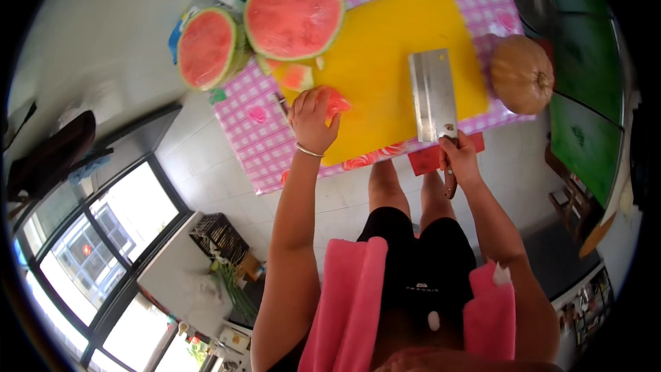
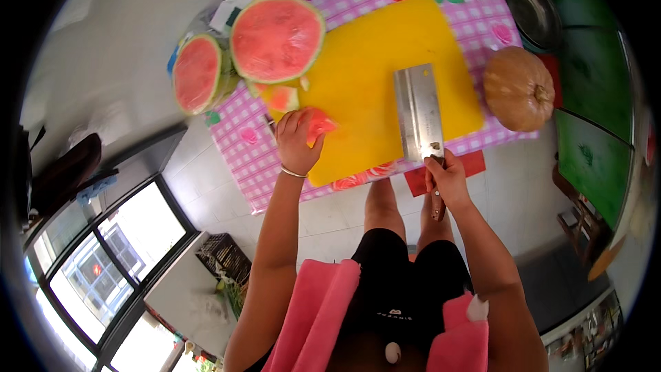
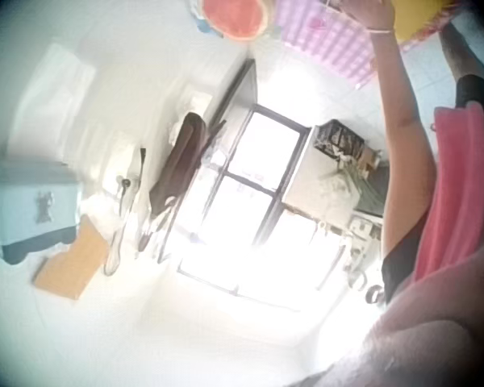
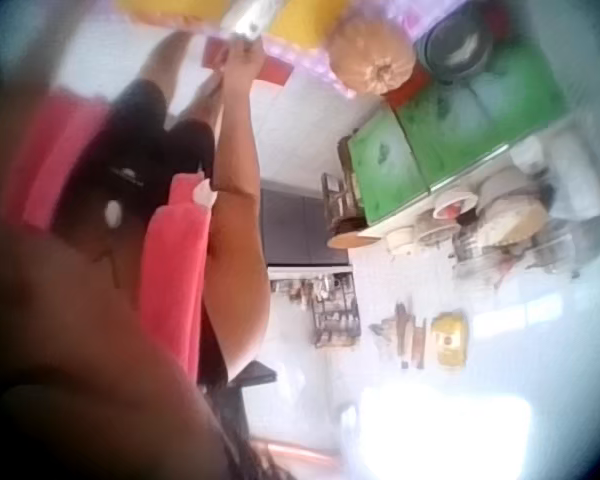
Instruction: The person cuts a watermelon into slices and then cuts a pumpkin in half on a yellow cutting board. They proceed to slice the pumpkin into smaller pieces and scoop out the seeds from a pumpkin half using a spoon.
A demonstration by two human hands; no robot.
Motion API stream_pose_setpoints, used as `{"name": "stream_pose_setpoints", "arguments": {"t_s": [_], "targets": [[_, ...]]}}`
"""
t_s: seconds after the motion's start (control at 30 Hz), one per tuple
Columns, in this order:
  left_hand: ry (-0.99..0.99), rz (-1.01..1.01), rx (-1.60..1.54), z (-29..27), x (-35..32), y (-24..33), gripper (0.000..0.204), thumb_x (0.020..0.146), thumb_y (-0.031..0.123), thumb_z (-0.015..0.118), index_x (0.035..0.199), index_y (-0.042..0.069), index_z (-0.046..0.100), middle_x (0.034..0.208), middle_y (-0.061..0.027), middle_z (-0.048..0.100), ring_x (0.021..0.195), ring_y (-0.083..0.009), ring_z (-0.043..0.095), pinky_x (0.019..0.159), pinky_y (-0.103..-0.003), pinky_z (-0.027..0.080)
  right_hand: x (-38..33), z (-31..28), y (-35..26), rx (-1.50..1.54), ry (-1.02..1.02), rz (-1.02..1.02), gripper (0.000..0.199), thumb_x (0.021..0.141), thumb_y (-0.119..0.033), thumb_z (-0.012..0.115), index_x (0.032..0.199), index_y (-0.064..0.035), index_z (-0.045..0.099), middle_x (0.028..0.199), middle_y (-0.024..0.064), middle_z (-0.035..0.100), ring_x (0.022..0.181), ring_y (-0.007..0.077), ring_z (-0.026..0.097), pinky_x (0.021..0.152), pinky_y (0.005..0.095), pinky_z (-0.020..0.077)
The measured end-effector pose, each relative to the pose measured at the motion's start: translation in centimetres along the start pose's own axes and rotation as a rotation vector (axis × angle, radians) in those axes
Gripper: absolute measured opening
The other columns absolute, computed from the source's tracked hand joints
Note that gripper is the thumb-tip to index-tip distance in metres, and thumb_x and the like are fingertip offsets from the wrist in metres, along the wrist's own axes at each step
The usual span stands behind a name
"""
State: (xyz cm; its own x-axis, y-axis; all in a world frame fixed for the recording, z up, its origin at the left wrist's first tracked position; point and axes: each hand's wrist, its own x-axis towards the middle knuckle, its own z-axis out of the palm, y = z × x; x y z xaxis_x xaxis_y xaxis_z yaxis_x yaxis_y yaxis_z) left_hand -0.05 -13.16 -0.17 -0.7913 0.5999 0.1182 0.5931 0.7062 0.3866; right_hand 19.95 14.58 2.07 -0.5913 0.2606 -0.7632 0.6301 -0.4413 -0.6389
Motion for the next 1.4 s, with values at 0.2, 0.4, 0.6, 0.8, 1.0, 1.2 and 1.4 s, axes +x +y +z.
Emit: {"name": "stream_pose_setpoints", "arguments": {"t_s": [0.2, 0.4, 0.6, 0.8, 1.0, 1.2, 1.4], "targets": [[0.062, 0.055, -0.004, 1.9, -0.8, 3.3, 0.049, 0.074, 0.019, 0.069, 0.117, -0.001, 0.058, 0.118, -0.0199, 0.058, 0.114, -0.0395, 0.052, 0.1, -0.049, 0.04, -4.1, -2.5, 1.8, -0.151, 0.122, -0.139, 0.016, 0.089, -0.012, 0.065, 0.102, -0.0026, 0.063, 0.068, -0.0017, 0.056, 0.056, 0.0052, 0.051, 0.049, 0.0226, 0.0425], [-0.053, -0.019, -0.095, 4.9, -0.8, 7.3, 0.072, 0.077, 0.027, 0.07, 0.135, -0.005, 0.042, 0.132, -0.0269, 0.048, 0.124, -0.0444, 0.043, 0.106, -0.052, 0.033, -7.4, -5.7, 0.7, -0.037, 0.34, -0.259, 0.01, 0.088, -0.005, 0.061, 0.096, -0.0013, 0.061, 0.066, -0.0024, 0.055, 0.057, 0.004, 0.05, 0.049, 0.0225, 0.0399], [-0.249, -0.112, -0.549, 8.4, 6.1, 19.0, 0.099, 0.074, 0.04, 0.078, 0.143, -0.01, 0.026, 0.146, -0.0311, 0.031, 0.135, -0.0462, 0.031, 0.113, -0.048, 0.025, -8.7, -12.8, -0.6, 0.194, 0.739, -0.374, 0.006, 0.09, -0.007, 0.057, 0.089, -0.0018, 0.057, 0.057, 0.0004, 0.052, 0.045, 0.0081, 0.046, 0.042, 0.0258, 0.035], [-0.33, -0.219, -0.902, 13.0, 16.5, 31.0, 0.126, 0.061, 0.051, 0.084, 0.145, -0.012, 0.014, 0.15, -0.0346, 0.017, 0.142, -0.0424, 0.017, 0.116, -0.044, 0.02, -6.9, -17.9, -2.2, 0.318, 0.819, -0.186, 0.01, 0.092, -0.013, 0.058, 0.088, -0.0034, 0.055, 0.059, 0.0009, 0.05, 0.043, 0.0103, 0.047, 0.041, 0.0263, 0.0349], [-0.372, -0.569, -0.813, 16.0, 21.9, 34.3, 0.124, 0.056, 0.041, 0.09, 0.143, -0.011, 0.019, 0.14, -0.032, 0.038, 0.125, -0.0424, 0.047, 0.105, -0.043, 0.04, -6.7, -18.3, 0.4, 0.377, 0.702, -0.123, 0.011, 0.092, -0.012, 0.058, 0.087, -0.0048, 0.053, 0.061, 0.0016, 0.052, 0.044, 0.0116, 0.049, 0.043, 0.0268, 0.0404], [-0.483, -0.75, -1.309, 14.5, 21.0, 33.9, 0.106, 0.058, 0.022, 0.091, 0.14, -0.007, 0.03, 0.129, -0.0199, 0.051, 0.113, -0.0303, 0.055, 0.097, -0.036, 0.046, -6.4, -18.9, 0.6, 0.389, 0.653, -0.087, 0.011, 0.091, -0.012, 0.058, 0.086, -0.0051, 0.053, 0.061, 0.002, 0.052, 0.044, 0.0118, 0.049, 0.042, 0.027, 0.0399], [-0.28, -0.378, -1.228, 16.3, 16.6, 31.2, 0.101, 0.06, 0.017, 0.09, 0.14, -0.002, 0.031, 0.133, -0.0162, 0.047, 0.118, -0.0274, 0.05, 0.1, -0.038, 0.044, -5.6, -19.4, 0.1, 0.377, 0.594, -0.065, 0.01, 0.091, -0.012, 0.059, 0.086, -0.0051, 0.053, 0.06, 0.0018, 0.052, 0.043, 0.0117, 0.048, 0.04, 0.0273, 0.038]]}}
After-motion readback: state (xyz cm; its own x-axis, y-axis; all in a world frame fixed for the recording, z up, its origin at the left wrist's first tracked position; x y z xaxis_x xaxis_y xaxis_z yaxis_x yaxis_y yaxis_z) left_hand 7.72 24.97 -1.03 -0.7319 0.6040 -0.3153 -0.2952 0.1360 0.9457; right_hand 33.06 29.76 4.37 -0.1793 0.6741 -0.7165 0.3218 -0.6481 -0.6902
